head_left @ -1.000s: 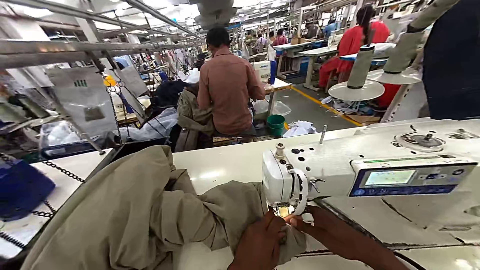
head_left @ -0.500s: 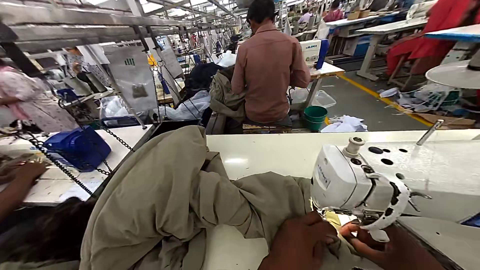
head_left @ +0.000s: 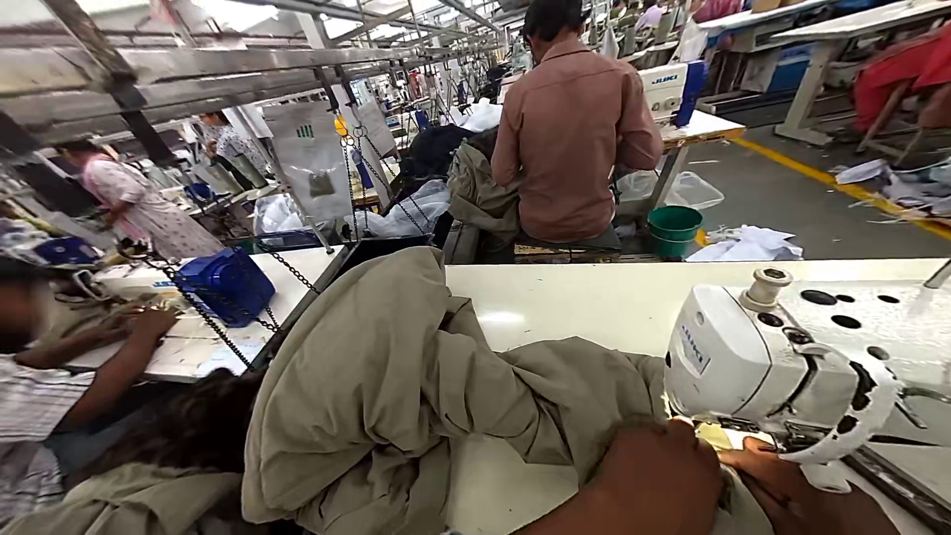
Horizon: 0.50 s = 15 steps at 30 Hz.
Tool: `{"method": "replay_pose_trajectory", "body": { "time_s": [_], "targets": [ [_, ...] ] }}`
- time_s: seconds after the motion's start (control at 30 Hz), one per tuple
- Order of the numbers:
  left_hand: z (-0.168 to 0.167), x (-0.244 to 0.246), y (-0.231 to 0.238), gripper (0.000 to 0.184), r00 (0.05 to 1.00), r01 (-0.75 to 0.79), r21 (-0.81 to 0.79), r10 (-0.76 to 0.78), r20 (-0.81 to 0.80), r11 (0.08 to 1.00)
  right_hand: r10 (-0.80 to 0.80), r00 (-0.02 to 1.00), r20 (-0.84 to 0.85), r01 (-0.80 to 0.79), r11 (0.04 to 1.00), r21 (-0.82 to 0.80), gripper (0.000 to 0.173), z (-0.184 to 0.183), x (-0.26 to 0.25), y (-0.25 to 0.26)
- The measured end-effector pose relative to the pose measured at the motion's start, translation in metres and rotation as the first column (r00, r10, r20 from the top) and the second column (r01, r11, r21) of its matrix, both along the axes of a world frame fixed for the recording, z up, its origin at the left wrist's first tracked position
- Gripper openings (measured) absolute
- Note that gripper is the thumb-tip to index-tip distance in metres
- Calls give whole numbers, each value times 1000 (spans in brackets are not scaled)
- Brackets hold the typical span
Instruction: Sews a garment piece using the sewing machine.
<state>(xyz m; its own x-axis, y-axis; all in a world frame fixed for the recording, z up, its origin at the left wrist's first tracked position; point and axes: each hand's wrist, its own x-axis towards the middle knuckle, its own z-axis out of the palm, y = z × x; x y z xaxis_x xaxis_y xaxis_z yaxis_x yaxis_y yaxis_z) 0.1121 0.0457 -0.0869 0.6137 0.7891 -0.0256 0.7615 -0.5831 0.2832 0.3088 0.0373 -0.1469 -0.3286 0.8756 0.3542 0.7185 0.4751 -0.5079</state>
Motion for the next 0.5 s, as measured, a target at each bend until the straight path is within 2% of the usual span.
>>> {"method": "replay_pose_trajectory", "body": {
  "time_s": [0.13,0.27,0.33,0.43,0.5],
  "targets": [
    [23,-1,-7,21,993,79,-28,-81,-87,996,-64,998,-14,64,998,3,22,-7,5,6],
    [47,-26,-42,19,970,178,139,-150,-193,974,-115,990,-77,116,993,6,20,-22,8,16],
    [42,-29,-42,18,973,197,190,-167,-161,962,-28,997,-68,29,999,16,20,-10,3,9],
    [29,-25,-28,17,974,225,250,-217,-61,942,210,971,-114,-209,978,20,20,9,-1,-7],
    [19,-22,-21,19,964,264,266,-262,-41,927,274,953,-130,-271,962,43,21,7,2,-15]
  ]
}}
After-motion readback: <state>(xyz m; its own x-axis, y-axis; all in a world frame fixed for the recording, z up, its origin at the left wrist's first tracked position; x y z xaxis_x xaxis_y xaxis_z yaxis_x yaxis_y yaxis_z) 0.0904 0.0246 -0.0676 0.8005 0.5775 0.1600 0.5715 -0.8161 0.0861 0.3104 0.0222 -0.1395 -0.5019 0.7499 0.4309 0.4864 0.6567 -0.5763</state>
